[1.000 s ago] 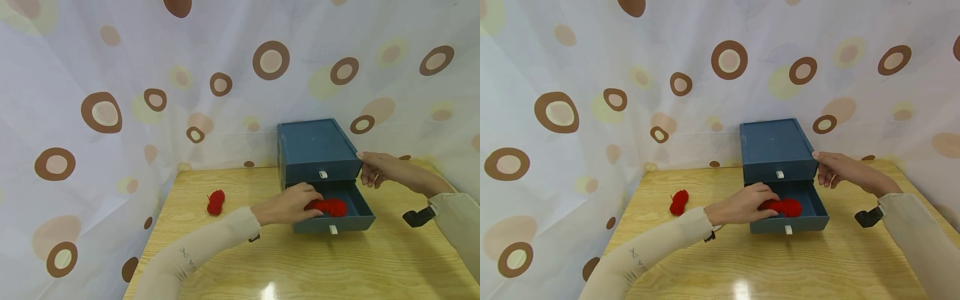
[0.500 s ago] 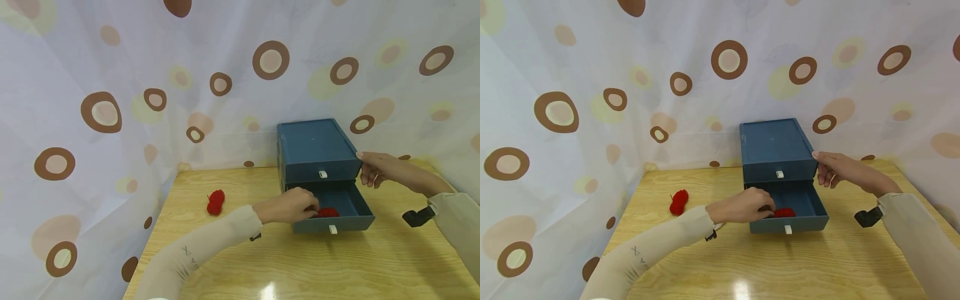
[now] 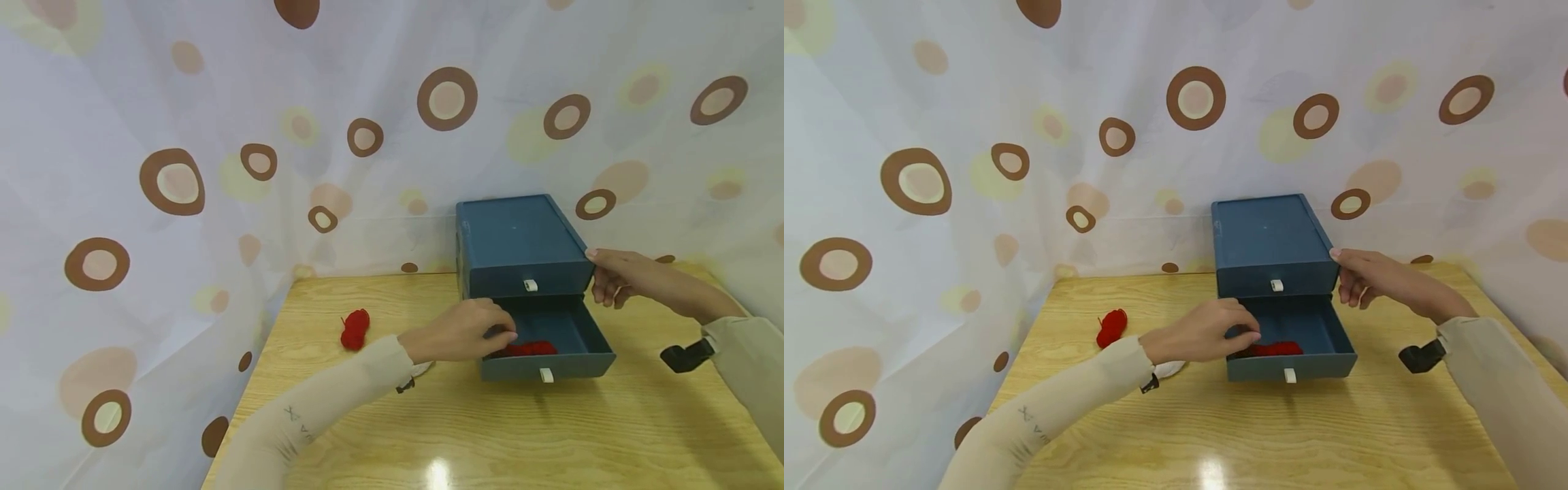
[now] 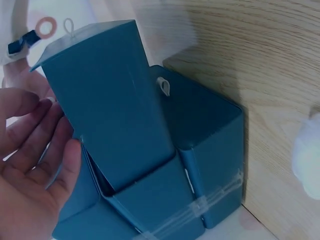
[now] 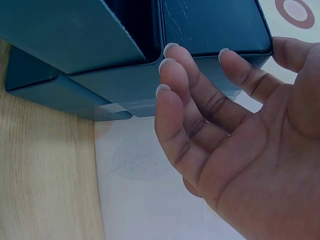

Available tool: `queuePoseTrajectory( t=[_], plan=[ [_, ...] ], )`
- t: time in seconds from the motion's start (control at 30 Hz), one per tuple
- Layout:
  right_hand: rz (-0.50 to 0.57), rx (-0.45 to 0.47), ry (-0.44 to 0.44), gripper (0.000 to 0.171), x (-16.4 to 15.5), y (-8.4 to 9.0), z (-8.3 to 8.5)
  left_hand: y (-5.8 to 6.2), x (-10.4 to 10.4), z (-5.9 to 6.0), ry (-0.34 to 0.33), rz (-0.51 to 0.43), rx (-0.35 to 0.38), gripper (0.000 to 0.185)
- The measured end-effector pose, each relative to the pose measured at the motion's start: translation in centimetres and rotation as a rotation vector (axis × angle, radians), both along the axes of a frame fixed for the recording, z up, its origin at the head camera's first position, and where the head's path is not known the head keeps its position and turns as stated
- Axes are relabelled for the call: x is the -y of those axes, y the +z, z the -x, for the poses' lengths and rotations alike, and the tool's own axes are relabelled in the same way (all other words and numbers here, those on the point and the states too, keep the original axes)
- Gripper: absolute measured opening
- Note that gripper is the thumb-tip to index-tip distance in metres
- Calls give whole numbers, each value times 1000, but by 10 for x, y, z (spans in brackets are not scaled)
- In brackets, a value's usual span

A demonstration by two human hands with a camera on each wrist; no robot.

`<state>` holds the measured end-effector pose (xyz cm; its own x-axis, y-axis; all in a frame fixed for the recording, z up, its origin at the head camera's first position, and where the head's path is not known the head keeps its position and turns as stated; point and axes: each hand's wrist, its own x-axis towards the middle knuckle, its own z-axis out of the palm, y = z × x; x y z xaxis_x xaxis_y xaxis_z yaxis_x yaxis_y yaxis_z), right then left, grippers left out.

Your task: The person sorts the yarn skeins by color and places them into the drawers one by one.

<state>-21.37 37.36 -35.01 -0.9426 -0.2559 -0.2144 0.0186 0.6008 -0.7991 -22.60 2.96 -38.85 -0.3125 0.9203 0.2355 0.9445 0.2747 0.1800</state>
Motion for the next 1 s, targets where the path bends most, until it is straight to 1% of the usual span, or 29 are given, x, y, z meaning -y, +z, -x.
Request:
queuePoseTrajectory(
  t=[0.1,0.23,0.33,0.47,0.57,0.73,0.83,1.0],
  plan=[
    [-6,-5,-16,66,0,-2,0,-1,8,0,2,-43,-11,19],
    [-7,0,-28,68,1,-3,0,-4,21,2,-22,-134,-18,16],
    [-6,-2,-16,69,1,-3,-1,-5,32,2,-17,-176,-17,15],
    [2,-13,-1,69,1,-2,-1,-7,45,5,25,-175,-24,14],
    [11,-20,6,69,0,-1,0,-10,54,8,42,-181,-20,12],
    [15,-15,-1,69,0,0,-1,-17,69,13,74,-193,-30,11],
    [12,-9,-15,68,1,-1,-1,-22,81,16,114,-184,-36,11],
    [16,-9,-8,68,0,-2,0,-31,101,22,188,-171,-29,13]
  ],
)
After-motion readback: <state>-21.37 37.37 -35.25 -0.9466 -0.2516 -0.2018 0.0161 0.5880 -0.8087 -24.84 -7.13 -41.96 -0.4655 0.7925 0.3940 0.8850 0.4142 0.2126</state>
